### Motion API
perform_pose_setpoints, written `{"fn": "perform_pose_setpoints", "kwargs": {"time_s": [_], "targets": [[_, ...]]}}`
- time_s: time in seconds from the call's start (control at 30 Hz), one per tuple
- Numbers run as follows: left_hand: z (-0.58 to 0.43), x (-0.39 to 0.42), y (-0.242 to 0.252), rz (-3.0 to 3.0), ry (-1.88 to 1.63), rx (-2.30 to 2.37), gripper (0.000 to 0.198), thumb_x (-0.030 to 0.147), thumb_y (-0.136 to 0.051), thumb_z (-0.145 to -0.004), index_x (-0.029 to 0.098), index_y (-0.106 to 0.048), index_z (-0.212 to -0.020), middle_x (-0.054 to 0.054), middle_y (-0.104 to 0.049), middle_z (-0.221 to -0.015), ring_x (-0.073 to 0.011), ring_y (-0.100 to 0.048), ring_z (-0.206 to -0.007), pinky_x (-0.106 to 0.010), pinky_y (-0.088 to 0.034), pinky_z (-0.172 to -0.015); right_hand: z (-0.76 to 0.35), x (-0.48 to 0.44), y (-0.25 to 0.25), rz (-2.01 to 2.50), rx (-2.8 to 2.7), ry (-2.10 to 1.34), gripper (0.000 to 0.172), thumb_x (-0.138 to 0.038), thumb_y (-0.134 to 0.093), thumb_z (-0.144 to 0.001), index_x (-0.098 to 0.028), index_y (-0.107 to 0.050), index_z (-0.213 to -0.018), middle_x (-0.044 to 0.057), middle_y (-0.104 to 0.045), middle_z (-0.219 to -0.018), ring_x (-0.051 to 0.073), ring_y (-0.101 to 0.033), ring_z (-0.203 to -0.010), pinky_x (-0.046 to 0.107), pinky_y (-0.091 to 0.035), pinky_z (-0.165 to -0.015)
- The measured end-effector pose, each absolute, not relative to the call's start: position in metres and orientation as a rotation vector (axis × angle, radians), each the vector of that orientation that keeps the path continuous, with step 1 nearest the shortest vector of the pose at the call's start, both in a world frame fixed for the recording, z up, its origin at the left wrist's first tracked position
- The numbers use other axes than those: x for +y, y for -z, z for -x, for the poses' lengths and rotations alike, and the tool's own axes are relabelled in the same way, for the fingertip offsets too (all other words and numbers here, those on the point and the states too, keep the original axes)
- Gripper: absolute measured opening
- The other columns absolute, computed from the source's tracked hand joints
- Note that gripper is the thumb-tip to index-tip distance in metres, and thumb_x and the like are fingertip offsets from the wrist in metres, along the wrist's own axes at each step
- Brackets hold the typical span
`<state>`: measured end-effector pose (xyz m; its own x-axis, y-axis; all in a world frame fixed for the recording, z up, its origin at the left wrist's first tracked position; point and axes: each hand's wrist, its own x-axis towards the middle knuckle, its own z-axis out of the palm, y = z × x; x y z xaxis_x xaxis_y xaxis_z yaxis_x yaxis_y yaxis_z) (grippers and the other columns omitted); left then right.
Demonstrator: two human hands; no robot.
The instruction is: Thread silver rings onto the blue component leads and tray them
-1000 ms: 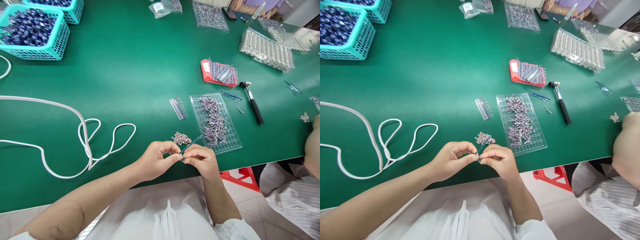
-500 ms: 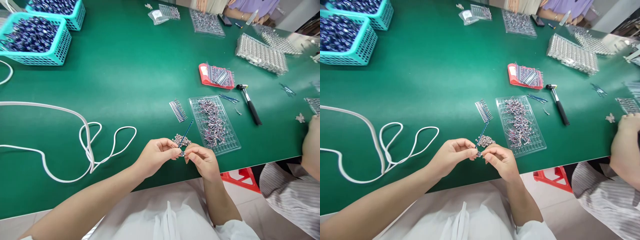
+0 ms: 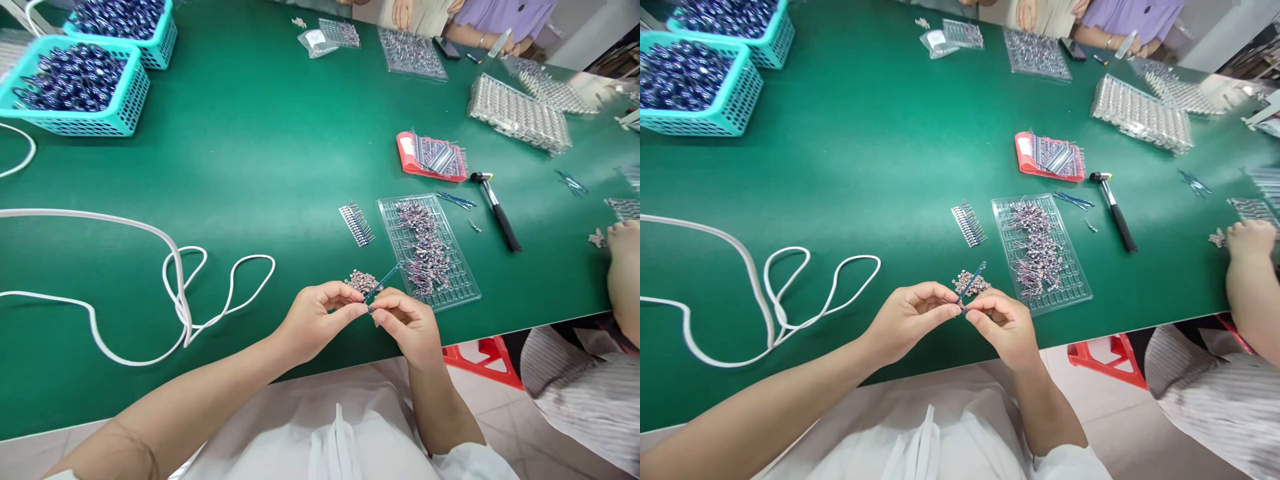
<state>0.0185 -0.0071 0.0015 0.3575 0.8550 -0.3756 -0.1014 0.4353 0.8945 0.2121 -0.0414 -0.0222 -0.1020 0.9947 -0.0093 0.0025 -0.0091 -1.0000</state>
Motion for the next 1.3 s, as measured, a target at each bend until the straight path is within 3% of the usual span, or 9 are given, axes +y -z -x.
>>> {"fn": "perform_pose_setpoints", "kwargs": {"time_s": [0.2, 0.53, 1.07, 1.2, 1.3], "targets": [[-0.017, -0.004, 0.001, -0.890, -0.681, 0.964, 0.016, 0.026, -0.079, -0.073, 0.017, -0.072, -0.084, -0.002, -0.075, -0.083, -0.0168, -0.070, -0.080, -0.029, -0.056, -0.080, -0.211, -0.045, 0.021, 1.207, -1.250, -1.231, 0.004, -0.025, -0.071, -0.088, -0.024, -0.075, -0.087, 0.002, -0.066, -0.079, 0.014, -0.060, -0.069, 0.026, -0.049, -0.061], [-0.007, -0.003, -0.003, -1.428, -0.502, 0.911, 0.017, 0.030, -0.061, -0.090, 0.018, -0.069, -0.080, -0.002, -0.074, -0.075, -0.0159, -0.066, -0.072, -0.026, -0.049, -0.070, -0.217, -0.051, 0.017, 1.158, -1.258, -1.409, 0.006, -0.028, -0.072, -0.088, -0.023, -0.077, -0.088, 0.002, -0.069, -0.082, 0.014, -0.063, -0.073, 0.027, -0.050, -0.067], [-0.006, -0.001, -0.004, -1.350, -0.455, 0.741, 0.016, 0.029, -0.065, -0.089, 0.018, -0.069, -0.078, -0.006, -0.076, -0.079, -0.0179, -0.069, -0.073, -0.028, -0.055, -0.073, -0.215, -0.064, 0.002, 1.266, -1.434, -1.289, 0.013, -0.031, -0.066, -0.092, -0.022, -0.073, -0.085, 0.004, -0.069, -0.080, 0.016, -0.064, -0.072, 0.028, -0.052, -0.066], [-0.007, -0.002, -0.004, -1.190, -0.489, 0.773, 0.012, 0.028, -0.068, -0.087, 0.018, -0.070, -0.080, -0.006, -0.078, -0.081, -0.0195, -0.073, -0.078, -0.030, -0.057, -0.078, -0.228, -0.059, -0.001, 1.382, -1.525, -1.056, 0.012, -0.026, -0.063, -0.093, -0.023, -0.072, -0.086, 0.003, -0.068, -0.080, 0.016, -0.063, -0.072, 0.029, -0.049, -0.064], [-0.007, 0.001, -0.006, -1.061, -0.590, 0.898, 0.013, 0.029, -0.074, -0.082, 0.017, -0.070, -0.078, -0.005, -0.077, -0.079, -0.0191, -0.073, -0.079, -0.029, -0.057, -0.078, -0.255, -0.050, 0.002, 1.593, -1.550, -0.585, 0.012, -0.027, -0.063, -0.093, -0.023, -0.071, -0.085, 0.004, -0.070, -0.085, 0.018, -0.064, -0.078, 0.031, -0.049, -0.070]]}}
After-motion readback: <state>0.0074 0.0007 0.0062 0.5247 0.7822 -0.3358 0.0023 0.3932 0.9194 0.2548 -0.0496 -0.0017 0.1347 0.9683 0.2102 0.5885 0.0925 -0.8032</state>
